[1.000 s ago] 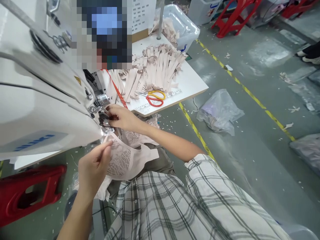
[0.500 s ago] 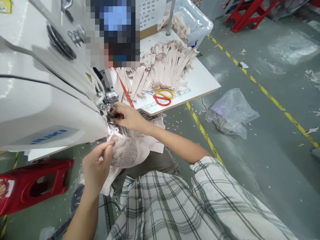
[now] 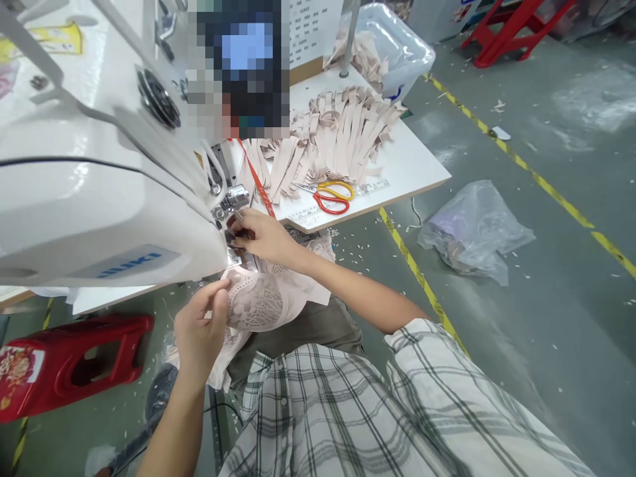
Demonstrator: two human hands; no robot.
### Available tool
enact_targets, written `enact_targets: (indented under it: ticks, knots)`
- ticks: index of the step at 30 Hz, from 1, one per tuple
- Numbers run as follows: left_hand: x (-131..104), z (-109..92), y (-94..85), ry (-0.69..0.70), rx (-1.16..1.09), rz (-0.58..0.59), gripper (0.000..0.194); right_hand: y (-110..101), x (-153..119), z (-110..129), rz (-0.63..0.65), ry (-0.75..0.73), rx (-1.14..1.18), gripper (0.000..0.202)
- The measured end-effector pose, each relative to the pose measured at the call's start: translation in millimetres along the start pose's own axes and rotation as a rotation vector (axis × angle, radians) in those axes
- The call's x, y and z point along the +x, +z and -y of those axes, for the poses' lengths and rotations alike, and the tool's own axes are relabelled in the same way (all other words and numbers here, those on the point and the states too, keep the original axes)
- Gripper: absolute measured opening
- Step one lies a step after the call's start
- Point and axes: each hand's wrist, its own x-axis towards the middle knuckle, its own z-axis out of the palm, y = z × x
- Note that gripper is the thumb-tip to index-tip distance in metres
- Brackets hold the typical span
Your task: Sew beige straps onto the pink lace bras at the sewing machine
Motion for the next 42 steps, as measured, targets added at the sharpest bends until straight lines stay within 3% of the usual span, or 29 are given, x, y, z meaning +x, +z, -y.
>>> enact_targets:
  ticks: [13, 15, 20, 23, 28, 42]
  knots:
    - [-8.6, 9.7, 2.9, -0.064, 0.025, 0.07, 0.032, 0.5, -5.9, 5.8, -0.001, -0.011, -0.018, 0.002]
    - [-10.5, 10.1, 5.4, -0.009, 0.053, 0.05, 0.032, -2.8, -8.4, 9.3, 0.002, -0.01, -0.011, 0.003]
    - [-12.7, 2.1, 20.4, 0.278, 0.258, -0.172, 0.031, -9.4, -10.0, 11.1, 0.003, -0.014, -0.029, 0.009]
    - [-13.6, -6.7, 29.4, 0.362, 0.32, -0.108, 0.044, -9.2, -7.6, 8.0, 0.009, -0.03, -0.041, 0.012]
    - [-16.2, -13.6, 33.7, 0.355, 0.409, -0.084, 0.053, -6.6, -4.3, 5.4, -0.002, -0.002, -0.077, 0.008]
    - [-10.6, -14.6, 31.3, 0.363, 0.475, -0.044, 0.053, -6.2, -1.2, 7.8, 0.001, 0.051, -0.092, 0.011]
